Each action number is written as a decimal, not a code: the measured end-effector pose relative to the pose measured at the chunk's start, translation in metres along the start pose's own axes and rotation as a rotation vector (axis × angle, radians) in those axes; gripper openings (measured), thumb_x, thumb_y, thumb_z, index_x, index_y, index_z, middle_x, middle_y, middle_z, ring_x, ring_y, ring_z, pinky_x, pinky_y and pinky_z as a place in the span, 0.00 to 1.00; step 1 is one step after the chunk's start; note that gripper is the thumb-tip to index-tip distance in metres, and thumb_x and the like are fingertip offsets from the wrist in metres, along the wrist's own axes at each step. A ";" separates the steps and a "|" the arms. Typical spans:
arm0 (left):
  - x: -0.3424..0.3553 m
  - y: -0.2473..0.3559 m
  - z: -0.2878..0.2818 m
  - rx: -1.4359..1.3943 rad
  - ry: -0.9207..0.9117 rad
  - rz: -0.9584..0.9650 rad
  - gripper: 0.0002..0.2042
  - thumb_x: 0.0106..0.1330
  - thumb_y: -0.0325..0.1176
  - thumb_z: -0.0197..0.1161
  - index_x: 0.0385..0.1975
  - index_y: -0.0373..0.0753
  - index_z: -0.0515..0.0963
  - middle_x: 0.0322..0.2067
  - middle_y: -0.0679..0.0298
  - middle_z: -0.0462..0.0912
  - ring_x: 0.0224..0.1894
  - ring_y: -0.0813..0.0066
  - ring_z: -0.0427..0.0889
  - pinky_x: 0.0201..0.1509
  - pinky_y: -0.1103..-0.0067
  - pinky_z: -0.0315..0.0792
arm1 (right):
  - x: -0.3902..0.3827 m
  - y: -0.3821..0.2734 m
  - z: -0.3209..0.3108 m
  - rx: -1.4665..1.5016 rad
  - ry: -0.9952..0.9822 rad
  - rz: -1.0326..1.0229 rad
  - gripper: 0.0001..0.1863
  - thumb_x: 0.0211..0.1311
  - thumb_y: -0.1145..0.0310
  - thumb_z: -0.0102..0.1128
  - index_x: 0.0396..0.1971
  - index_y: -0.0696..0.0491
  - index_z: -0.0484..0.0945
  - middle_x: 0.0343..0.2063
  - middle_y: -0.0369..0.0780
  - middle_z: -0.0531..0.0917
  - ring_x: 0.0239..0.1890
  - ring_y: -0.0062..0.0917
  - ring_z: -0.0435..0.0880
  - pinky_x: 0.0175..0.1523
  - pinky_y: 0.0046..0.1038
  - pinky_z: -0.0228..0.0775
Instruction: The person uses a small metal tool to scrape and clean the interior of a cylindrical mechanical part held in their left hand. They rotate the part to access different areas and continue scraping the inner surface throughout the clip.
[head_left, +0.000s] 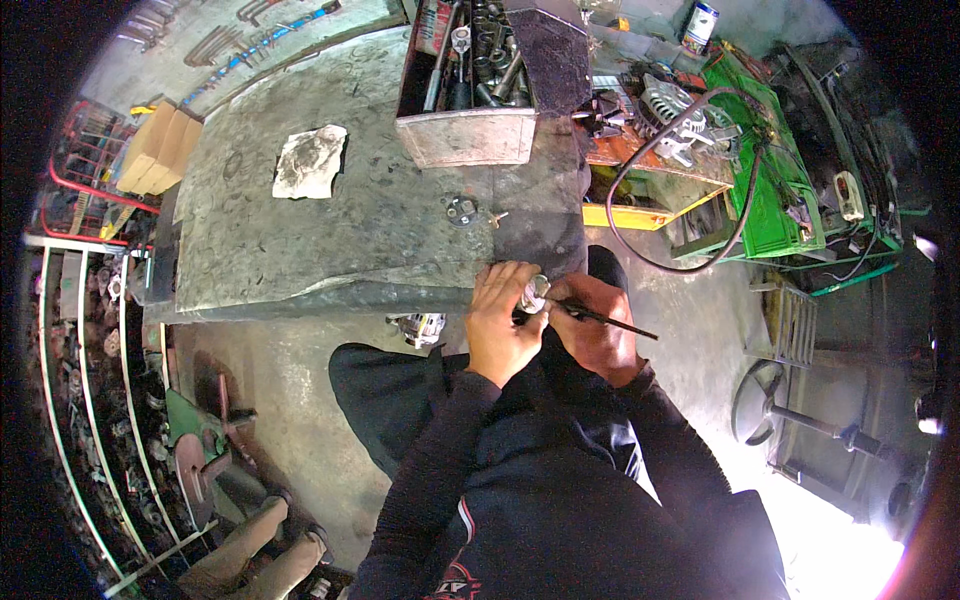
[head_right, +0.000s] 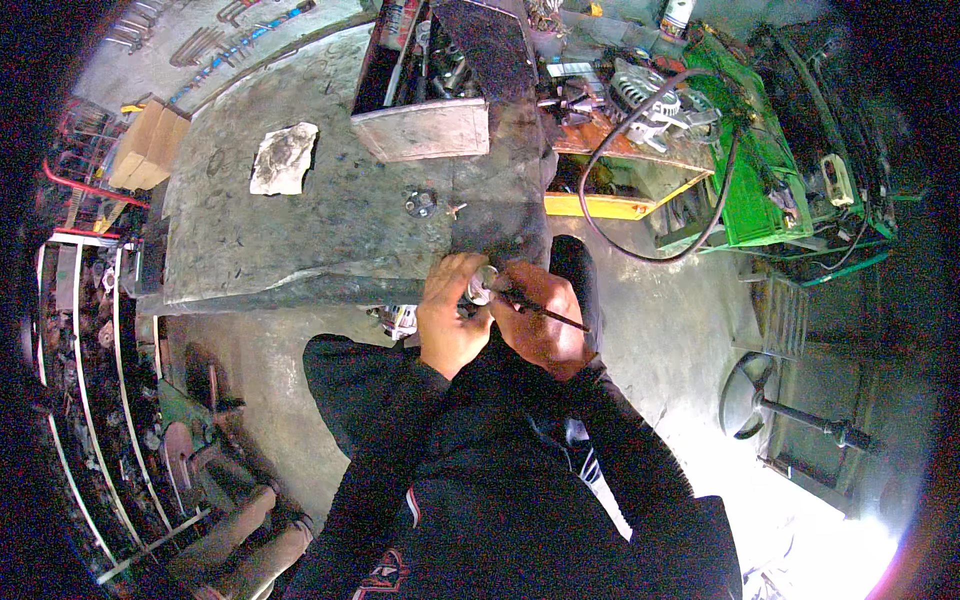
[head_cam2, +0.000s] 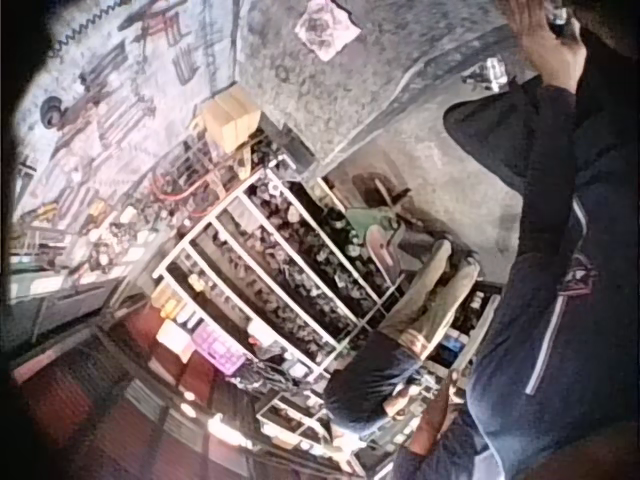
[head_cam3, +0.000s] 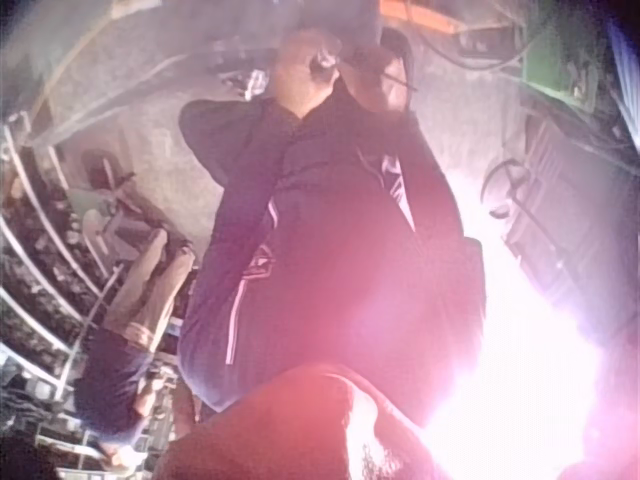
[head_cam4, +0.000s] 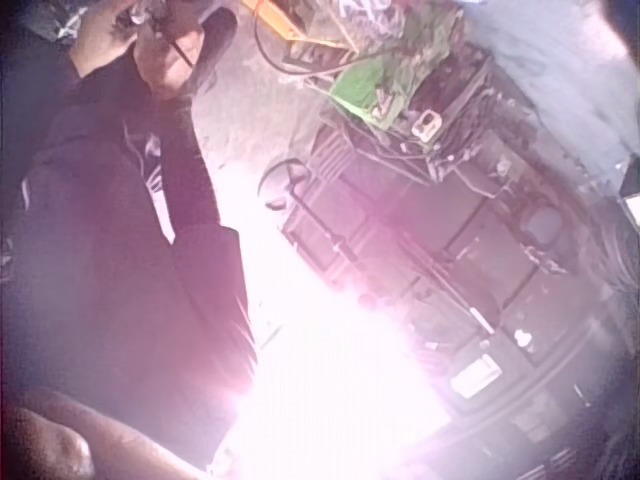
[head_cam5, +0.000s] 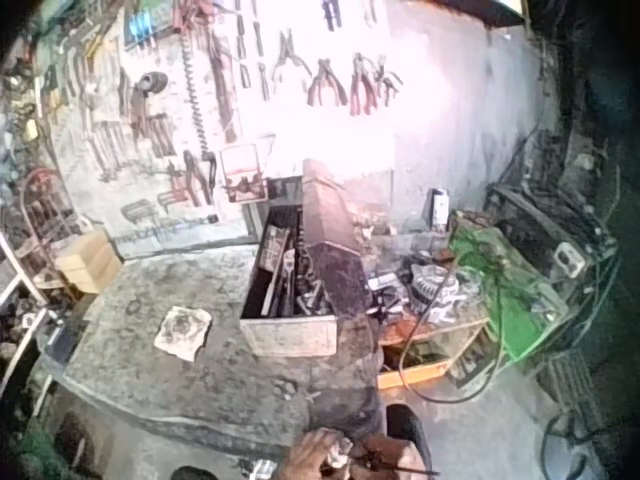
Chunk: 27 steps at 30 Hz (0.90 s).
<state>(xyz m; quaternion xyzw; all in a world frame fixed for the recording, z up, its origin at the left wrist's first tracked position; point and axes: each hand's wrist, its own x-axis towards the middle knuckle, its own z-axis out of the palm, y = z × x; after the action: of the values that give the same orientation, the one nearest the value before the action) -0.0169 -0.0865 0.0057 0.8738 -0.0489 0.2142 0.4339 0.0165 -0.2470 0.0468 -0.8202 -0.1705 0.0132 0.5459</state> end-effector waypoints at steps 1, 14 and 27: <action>-0.001 -0.003 0.002 0.019 0.013 0.012 0.26 0.52 0.29 0.76 0.54 0.39 0.80 0.52 0.52 0.84 0.58 0.47 0.81 0.70 0.56 0.69 | 0.001 0.002 0.000 0.055 -0.028 0.025 0.07 0.56 0.75 0.70 0.34 0.59 0.84 0.29 0.46 0.87 0.30 0.32 0.89 0.36 0.31 0.78; 0.000 0.004 0.003 0.014 0.021 -0.041 0.26 0.51 0.30 0.78 0.53 0.38 0.82 0.53 0.51 0.85 0.61 0.47 0.80 0.72 0.55 0.68 | -0.005 0.005 0.004 0.017 0.088 0.033 0.08 0.58 0.75 0.69 0.37 0.60 0.83 0.31 0.45 0.88 0.30 0.28 0.87 0.37 0.28 0.78; -0.002 0.004 0.004 0.039 0.020 -0.029 0.26 0.51 0.29 0.76 0.54 0.40 0.83 0.54 0.50 0.84 0.61 0.46 0.80 0.74 0.55 0.67 | -0.011 -0.003 0.008 -0.042 0.089 0.119 0.06 0.63 0.77 0.67 0.38 0.61 0.85 0.32 0.39 0.89 0.35 0.20 0.87 0.43 0.24 0.79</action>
<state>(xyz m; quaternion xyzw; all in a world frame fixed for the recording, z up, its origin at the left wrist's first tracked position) -0.0181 -0.0921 0.0058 0.8806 -0.0275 0.2174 0.4202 0.0034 -0.2423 0.0450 -0.8400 -0.0972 0.0055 0.5337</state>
